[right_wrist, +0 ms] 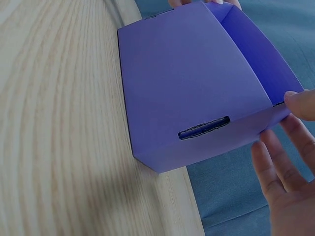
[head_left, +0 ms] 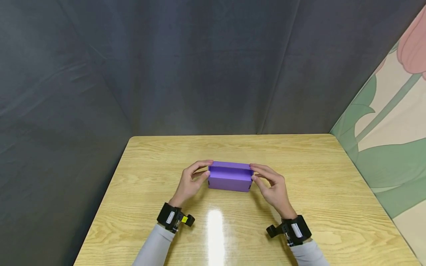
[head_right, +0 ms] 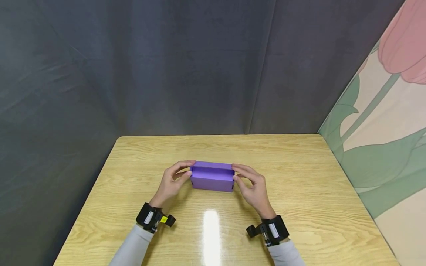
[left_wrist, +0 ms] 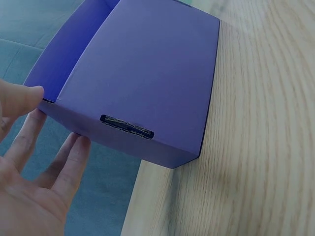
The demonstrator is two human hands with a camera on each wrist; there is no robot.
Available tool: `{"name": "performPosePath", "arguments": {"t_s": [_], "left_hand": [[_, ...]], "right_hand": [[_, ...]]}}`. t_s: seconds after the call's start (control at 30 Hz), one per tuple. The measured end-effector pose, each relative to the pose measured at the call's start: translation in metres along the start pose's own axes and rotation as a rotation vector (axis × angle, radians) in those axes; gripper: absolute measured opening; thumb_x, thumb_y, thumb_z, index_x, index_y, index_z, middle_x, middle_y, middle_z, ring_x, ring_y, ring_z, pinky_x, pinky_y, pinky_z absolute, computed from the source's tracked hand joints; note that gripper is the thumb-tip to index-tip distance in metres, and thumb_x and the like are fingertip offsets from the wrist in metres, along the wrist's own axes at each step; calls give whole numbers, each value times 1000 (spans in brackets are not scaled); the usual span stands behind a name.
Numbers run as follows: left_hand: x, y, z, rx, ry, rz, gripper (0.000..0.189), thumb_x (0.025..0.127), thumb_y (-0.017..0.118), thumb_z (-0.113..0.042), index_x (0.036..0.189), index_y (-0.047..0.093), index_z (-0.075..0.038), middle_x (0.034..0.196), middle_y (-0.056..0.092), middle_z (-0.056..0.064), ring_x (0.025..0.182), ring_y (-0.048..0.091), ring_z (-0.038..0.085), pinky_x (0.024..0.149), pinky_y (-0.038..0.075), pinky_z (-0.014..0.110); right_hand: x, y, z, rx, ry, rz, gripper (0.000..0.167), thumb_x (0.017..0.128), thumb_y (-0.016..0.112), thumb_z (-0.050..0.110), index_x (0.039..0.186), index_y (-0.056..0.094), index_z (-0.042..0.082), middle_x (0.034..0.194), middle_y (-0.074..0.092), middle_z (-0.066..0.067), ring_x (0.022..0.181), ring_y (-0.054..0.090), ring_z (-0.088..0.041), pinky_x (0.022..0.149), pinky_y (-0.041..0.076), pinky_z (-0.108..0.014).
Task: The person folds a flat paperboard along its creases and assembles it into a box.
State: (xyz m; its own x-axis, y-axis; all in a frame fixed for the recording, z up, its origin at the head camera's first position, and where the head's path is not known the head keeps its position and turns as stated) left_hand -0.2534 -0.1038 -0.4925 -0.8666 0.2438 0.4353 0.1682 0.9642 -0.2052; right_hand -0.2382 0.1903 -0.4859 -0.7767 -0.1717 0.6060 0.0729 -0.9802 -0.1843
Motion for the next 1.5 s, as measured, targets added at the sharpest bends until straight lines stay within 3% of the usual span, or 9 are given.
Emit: {"name": "performPosePath", "arguments": {"t_s": [0.4, 0.53, 0.73, 0.83, 1.0, 1.1, 1.3, 1.4, 1.5], "left_hand": [[-4, 3, 2, -29, 9, -19, 27, 103, 67, 0, 130, 71, -3, 143, 66, 19, 135, 63, 32, 104, 60, 52], [-5, 6, 1, -61, -4, -36, 26, 102, 68, 2, 127, 71, -1, 142, 67, 20, 134, 63, 37, 102, 61, 49], [0, 9, 0, -47, -146, -139, 14, 107, 67, -15, 110, 75, -4, 133, 73, 13, 128, 68, 31, 96, 64, 37], [1, 9, -1, -64, -216, -175, 14, 106, 69, -16, 108, 75, -4, 131, 75, 11, 126, 68, 27, 104, 59, 41], [1, 8, 0, -102, -276, -207, 16, 103, 72, -13, 114, 76, -2, 131, 75, 13, 125, 67, 26, 117, 45, 49], [1, 9, 0, -124, -300, -207, 19, 103, 72, -13, 117, 75, -1, 135, 73, 13, 127, 65, 28, 116, 47, 48], [-3, 10, 5, -202, -425, -135, 42, 107, 67, -23, 144, 63, -4, 154, 58, 17, 135, 62, 39, 111, 56, 48], [-5, 12, 9, -247, -523, -58, 57, 109, 62, -35, 158, 50, -8, 162, 48, 20, 143, 55, 44, 113, 53, 55], [-6, 13, 10, -256, -570, -11, 67, 109, 60, -42, 164, 42, -8, 166, 42, 22, 148, 48, 46, 116, 48, 59]], "right_hand": [[-6, 4, 3, -128, -153, -42, 47, 82, 73, -27, 125, 75, -8, 129, 72, -27, 123, 71, -16, 98, 60, -21], [-9, 6, 1, -106, -149, -65, 45, 83, 71, -27, 124, 75, -8, 128, 72, -29, 122, 71, -15, 98, 60, -22], [-7, 9, -7, 41, 59, -179, 19, 93, 70, -16, 110, 79, -10, 121, 71, -34, 117, 73, -16, 97, 61, -24], [-6, 11, -11, 87, 190, -229, 10, 96, 73, -8, 104, 79, -11, 120, 71, -33, 114, 73, -13, 95, 62, -24], [-5, 12, -14, 127, 337, -276, 14, 96, 76, -4, 108, 78, -11, 124, 73, -25, 115, 72, -13, 92, 60, -20], [-7, 12, -15, 141, 394, -285, 23, 97, 75, -3, 118, 75, -11, 130, 71, -24, 116, 70, -13, 95, 60, -20], [-10, 13, -19, 134, 544, -209, 42, 104, 71, 13, 142, 64, -2, 146, 63, -24, 118, 68, -7, 98, 59, -20], [-11, 13, -21, 168, 622, -164, 48, 107, 68, 20, 148, 59, -2, 150, 59, -26, 115, 69, -2, 98, 60, -22], [-12, 12, -21, 208, 665, -144, 51, 107, 67, 23, 150, 56, -3, 151, 57, -28, 114, 70, -2, 99, 60, -24]]}}
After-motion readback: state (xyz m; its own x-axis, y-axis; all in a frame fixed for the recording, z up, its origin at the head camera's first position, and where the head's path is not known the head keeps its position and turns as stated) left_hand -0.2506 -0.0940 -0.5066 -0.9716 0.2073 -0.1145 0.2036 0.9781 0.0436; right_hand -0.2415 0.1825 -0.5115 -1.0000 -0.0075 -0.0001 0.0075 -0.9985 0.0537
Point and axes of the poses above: each hand's wrist, its own x-axis towards the middle knuckle, its own y-axis out of the palm, z = x × y, the point moved 5 cm from there along x, towards the middle knuckle
